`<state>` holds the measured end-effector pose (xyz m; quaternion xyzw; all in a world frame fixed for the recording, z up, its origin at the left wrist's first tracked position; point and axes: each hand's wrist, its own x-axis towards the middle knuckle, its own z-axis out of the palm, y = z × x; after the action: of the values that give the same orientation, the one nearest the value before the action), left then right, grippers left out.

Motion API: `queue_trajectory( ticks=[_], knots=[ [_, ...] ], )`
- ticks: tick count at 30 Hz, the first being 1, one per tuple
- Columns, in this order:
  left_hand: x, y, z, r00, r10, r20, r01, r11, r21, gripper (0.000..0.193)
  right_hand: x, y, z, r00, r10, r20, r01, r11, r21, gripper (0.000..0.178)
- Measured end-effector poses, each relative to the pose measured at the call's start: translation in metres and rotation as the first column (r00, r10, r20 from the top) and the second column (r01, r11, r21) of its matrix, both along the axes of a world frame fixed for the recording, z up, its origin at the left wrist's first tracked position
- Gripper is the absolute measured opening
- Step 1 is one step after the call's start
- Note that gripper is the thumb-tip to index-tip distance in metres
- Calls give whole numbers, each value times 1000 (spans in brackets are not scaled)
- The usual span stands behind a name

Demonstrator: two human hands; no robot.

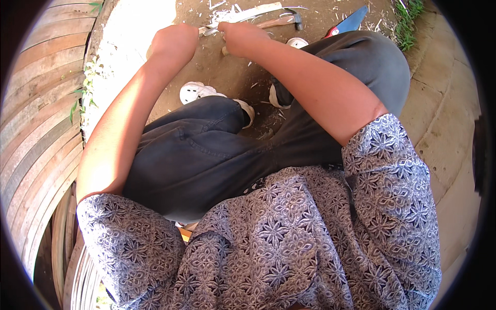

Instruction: The person sits on the ground and uses a knife to shave thin strips from a piece of bamboo. They hold the bamboo with one hand and scrape the blade along its surface with the other, creating a pile of shavings.

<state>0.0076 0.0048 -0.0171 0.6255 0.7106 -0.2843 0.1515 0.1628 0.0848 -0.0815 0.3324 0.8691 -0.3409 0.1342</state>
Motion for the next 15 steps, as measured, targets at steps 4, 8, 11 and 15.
queue_trajectory(
  ticks=[4, 8, 11, 15],
  knots=[
    [-1, 4, 4, 1000, 21, -7, -21, 1000, -11, 27, -6, 1, 7, 999, 0, 39, -1, 1000, 3, 31],
    [5, 8, 9, 1000, 19, -1, -19, 1000, 8, 25, -12, 8, 13, 997, -24, 78, 26, 999, -23, 31],
    [18, 18, 11, 999, -27, -35, 24, 998, -63, 21, -12, 11, -13, 992, -70, 108, 69, 998, 9, 31],
    [15, 17, 12, 999, 32, -18, -33, 995, -91, 25, 3, 25, -26, 967, -241, 85, 247, 967, -64, 31]
  ],
)
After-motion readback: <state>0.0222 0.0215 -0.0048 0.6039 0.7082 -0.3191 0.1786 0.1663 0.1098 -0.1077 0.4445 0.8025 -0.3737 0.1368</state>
